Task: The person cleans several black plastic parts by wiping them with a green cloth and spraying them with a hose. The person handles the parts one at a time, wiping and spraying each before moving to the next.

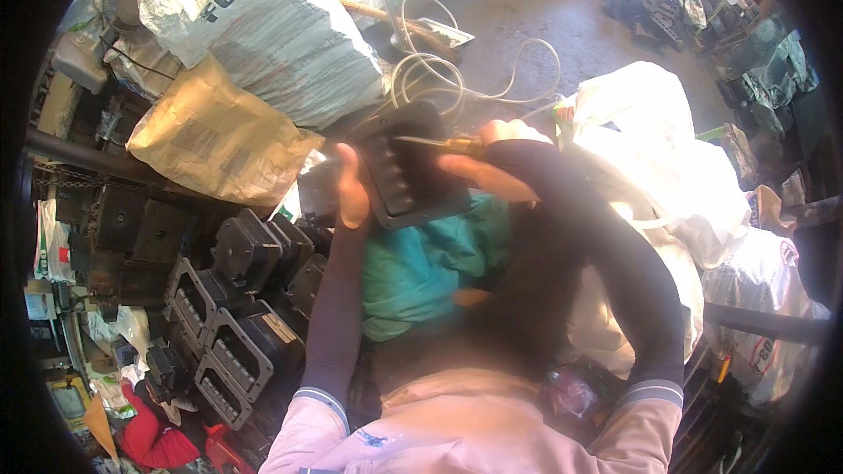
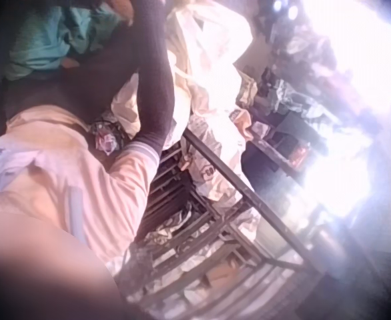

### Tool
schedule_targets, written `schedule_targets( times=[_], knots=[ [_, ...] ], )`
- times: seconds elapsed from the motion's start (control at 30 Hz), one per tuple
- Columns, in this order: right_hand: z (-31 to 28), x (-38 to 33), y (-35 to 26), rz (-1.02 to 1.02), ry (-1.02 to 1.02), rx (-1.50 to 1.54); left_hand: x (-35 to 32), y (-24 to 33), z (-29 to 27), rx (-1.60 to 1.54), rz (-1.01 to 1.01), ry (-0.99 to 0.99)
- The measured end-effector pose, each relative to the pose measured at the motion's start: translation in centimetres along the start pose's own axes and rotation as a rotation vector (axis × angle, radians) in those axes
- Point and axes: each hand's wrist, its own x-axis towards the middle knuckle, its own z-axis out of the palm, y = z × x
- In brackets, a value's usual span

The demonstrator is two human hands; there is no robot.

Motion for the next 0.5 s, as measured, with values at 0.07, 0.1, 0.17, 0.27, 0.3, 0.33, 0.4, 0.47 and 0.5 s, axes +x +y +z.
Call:
schedule_targets(
  times=[0.07,0.1,0.17,0.27,0.3,0.33,0.4,0.47,0.5],
  knots=[
    [0.0,-0.2,-0.2,-0.043,-0.024,-0.081,0.1,0.2,-1.0,-0.115,-0.082,-0.081],
    [0.1,-0.8,-0.2,-0.059,-0.044,-0.130,0.2,0.2,-1.3,-0.176,-0.123,-0.119],
    [0.1,-2.4,-0.2,-0.126,-0.062,-0.190,0.5,0.3,-1.5,-0.260,-0.104,-0.224],
    [-0.2,-5.1,-0.1,-0.144,-0.071,-0.261,0.8,-0.5,-0.4,0.021,0.083,0.196],
    [-0.1,-5.9,-0.2,-0.167,-0.032,-0.274,0.9,-0.9,0.0,0.212,0.190,0.373],
    [0.3,-6.6,-0.4,-0.227,0.005,-0.299,0.8,-1.0,0.3,0.151,0.138,0.427],
    [1.2,-7.2,-0.8,-0.258,0.032,-0.193,0.9,-0.9,0.5,0.083,0.112,0.338],
    [2.0,-6.7,-1.1,-0.276,0.124,-0.217,1.0,-0.4,0.2,0.134,0.083,0.241],
    [2.4,-6.2,-1.2,-0.262,0.150,-0.217,1.1,-0.3,0.1,0.156,0.089,0.155]
  ],
)
